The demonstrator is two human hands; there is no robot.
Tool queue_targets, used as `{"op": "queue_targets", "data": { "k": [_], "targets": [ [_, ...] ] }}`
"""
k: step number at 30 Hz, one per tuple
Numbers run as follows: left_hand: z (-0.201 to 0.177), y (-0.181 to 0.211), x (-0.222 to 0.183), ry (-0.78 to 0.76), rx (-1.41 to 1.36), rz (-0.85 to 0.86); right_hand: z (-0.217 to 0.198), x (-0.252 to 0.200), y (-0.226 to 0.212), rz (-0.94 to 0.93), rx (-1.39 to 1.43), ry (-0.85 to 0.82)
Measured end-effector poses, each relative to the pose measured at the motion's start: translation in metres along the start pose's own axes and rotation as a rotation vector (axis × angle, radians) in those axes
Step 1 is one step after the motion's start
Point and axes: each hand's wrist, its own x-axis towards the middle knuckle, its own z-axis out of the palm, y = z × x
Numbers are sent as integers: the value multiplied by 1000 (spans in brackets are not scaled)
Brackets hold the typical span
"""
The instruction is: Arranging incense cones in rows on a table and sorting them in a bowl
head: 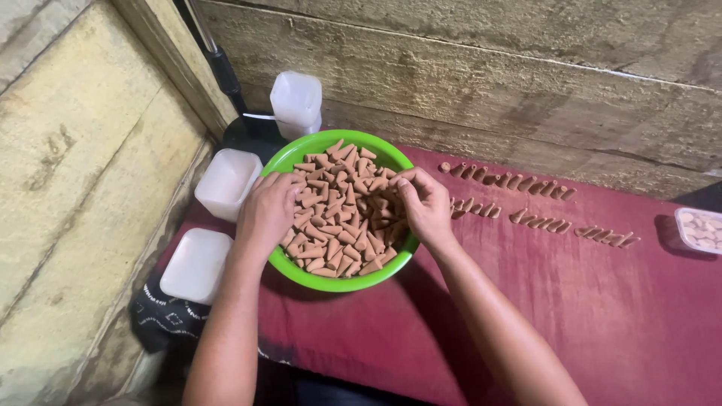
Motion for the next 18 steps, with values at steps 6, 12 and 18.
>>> {"op": "queue_targets", "data": {
  "k": [6,12,18],
  "targets": [
    [-2,0,-1,23,-75,17,-2,5,2,16,-117,-126],
    [0,-1,-2,73,-106,25,2,8,-17,-54,-311,-271],
    [-5,2,-4,128,-137,22,4,0,-22,-102,-618,-471]
  ]
}}
